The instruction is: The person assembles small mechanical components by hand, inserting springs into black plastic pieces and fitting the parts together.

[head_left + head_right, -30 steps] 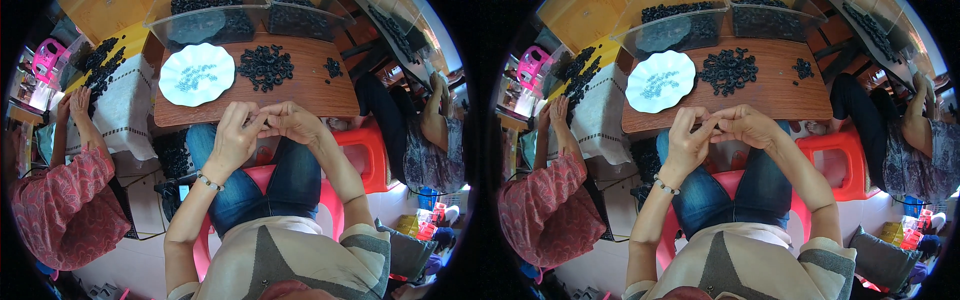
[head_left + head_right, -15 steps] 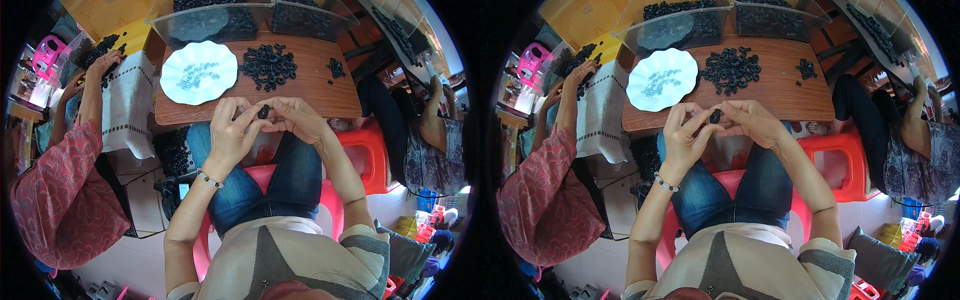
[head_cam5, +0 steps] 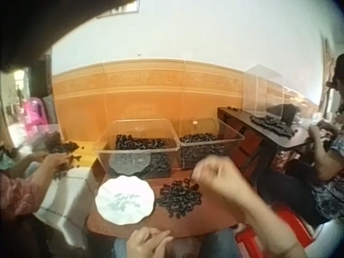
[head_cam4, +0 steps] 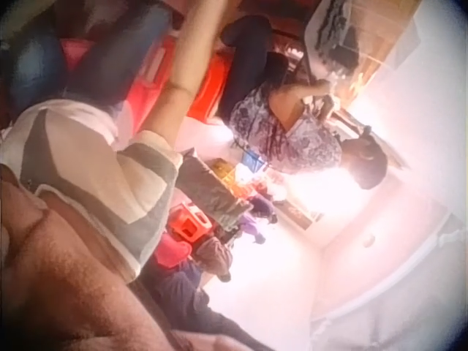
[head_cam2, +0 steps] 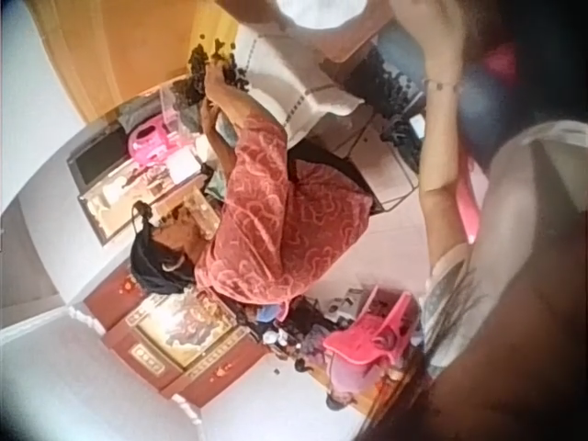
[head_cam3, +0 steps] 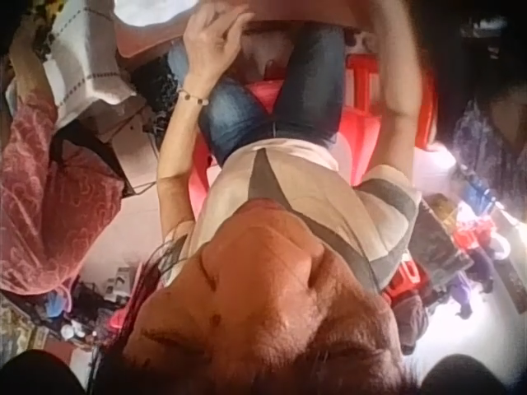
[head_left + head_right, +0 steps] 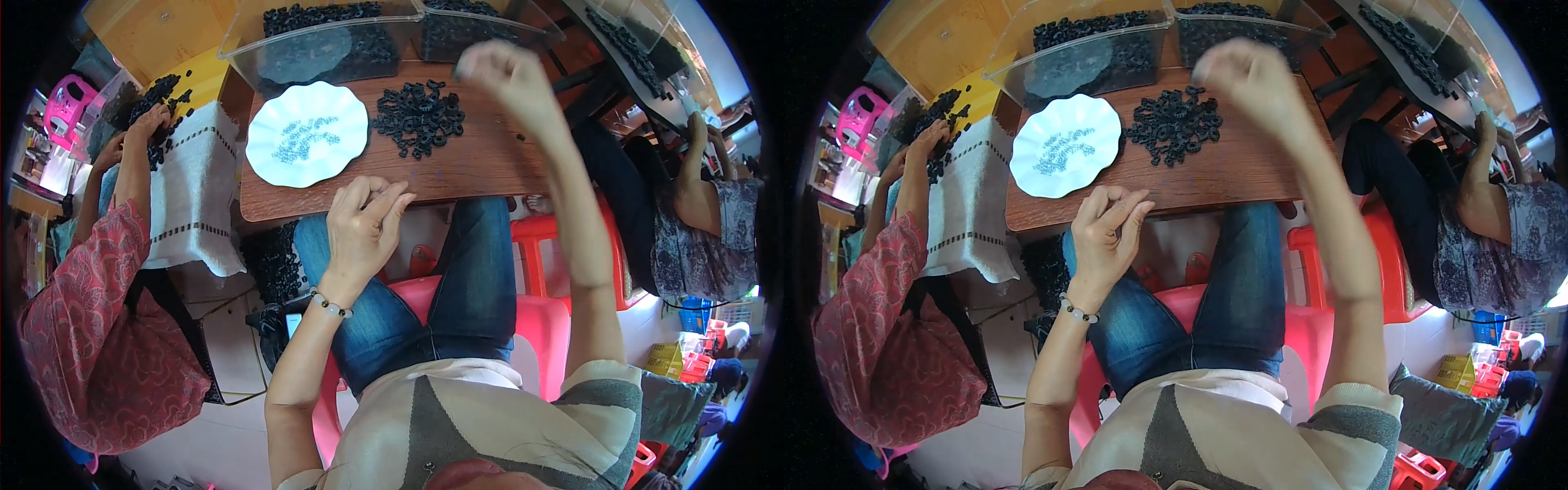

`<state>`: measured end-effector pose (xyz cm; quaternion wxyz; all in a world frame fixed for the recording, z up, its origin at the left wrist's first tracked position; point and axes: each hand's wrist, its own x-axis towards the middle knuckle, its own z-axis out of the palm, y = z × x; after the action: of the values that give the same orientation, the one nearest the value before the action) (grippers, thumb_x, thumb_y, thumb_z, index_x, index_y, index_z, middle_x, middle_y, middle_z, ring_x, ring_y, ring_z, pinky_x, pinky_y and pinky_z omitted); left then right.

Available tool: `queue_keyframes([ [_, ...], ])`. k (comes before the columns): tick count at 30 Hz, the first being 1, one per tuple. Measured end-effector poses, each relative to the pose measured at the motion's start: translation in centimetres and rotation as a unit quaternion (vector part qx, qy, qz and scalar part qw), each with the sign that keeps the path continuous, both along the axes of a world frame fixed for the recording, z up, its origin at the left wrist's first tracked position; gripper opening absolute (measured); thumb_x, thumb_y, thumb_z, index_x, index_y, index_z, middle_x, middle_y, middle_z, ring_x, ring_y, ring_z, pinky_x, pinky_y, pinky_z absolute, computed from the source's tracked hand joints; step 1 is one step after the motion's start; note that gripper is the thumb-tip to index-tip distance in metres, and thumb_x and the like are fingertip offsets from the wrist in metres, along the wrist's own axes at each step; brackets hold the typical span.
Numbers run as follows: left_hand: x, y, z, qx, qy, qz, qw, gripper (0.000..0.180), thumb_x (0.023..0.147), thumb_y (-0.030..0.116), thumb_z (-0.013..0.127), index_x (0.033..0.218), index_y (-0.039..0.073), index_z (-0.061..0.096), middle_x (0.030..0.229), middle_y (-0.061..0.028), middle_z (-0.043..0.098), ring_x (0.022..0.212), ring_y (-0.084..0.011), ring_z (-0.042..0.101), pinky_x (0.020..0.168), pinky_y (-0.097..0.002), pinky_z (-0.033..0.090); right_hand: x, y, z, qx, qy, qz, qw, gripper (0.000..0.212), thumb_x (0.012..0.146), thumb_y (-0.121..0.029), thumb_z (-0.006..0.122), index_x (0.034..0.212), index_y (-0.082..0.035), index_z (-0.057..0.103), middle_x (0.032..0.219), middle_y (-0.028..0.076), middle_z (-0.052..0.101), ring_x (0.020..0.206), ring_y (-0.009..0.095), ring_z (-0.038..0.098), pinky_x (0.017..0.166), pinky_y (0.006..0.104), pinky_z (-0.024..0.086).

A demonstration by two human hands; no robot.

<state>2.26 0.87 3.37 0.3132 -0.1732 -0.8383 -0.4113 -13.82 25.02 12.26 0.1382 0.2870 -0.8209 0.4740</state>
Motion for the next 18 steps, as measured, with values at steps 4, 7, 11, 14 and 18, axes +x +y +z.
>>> queue_keyframes([
  [4,-0.3,0.6,-0.2,-0.018,-0.006,-0.008,1.000,0.012,0.086,0.010,0.079,0.097,0.005,0.079,0.083,-0.0062,0.063,0.070,-0.0238,0.057,0.064,-0.0360,0.044,-8.0,3.6,6.6,-0.075,-0.004,-0.158,0.985,0.034,0.102,-0.026,0.065,0.117,0.005,0.069,0.094,0.011,0.074,0.084,0.019,0.070,0.073,0.0335,0.056],
  [7,-0.7,0.9,-0.3,-0.010,-0.009,-0.016,1.000,0.008,0.086,0.007,0.078,0.094,0.004,0.079,0.081,-0.0068,0.063,0.069,-0.0241,0.058,0.063,-0.0355,0.044,-11.6,7.9,4.8,-0.146,0.097,0.204,0.963,0.028,0.102,-0.024,0.066,0.109,0.003,0.071,0.088,0.009,0.072,0.078,0.017,0.070,0.072,0.0328,0.056],
  [11,-0.6,0.2,-0.5,-0.009,-0.022,-0.004,1.000,0.005,0.086,0.005,0.077,0.090,0.003,0.077,0.079,-0.0072,0.063,0.069,-0.0245,0.060,0.063,-0.0355,0.046,-8.4,4.4,0.3,0.063,-0.016,-0.065,0.996,0.029,0.101,-0.033,0.067,0.104,-0.007,0.078,0.092,0.002,0.076,0.084,0.008,0.066,0.077,0.0264,0.054],
  [14,-0.6,0.1,-0.8,-0.013,-0.028,-0.007,0.999,0.005,0.086,0.006,0.077,0.091,0.003,0.077,0.080,-0.0074,0.064,0.070,-0.0242,0.061,0.063,-0.0352,0.047,-6.1,3.0,-4.2,0.196,-0.035,-0.074,0.977,0.021,0.099,-0.010,0.064,0.116,0.000,0.072,0.103,0.008,0.076,0.096,0.016,0.068,0.087,0.0324,0.053],
  [18,-0.9,0.3,-1.1,-0.009,-0.039,-0.011,0.999,0.006,0.087,0.007,0.077,0.092,0.002,0.078,0.081,-0.0080,0.065,0.070,-0.0240,0.062,0.063,-0.0347,0.047,-5.4,2.7,-7.2,0.240,-0.080,-0.067,0.965,0.024,0.098,-0.004,0.063,0.120,0.001,0.070,0.104,0.015,0.074,0.092,0.019,0.069,0.084,0.0346,0.053],
])
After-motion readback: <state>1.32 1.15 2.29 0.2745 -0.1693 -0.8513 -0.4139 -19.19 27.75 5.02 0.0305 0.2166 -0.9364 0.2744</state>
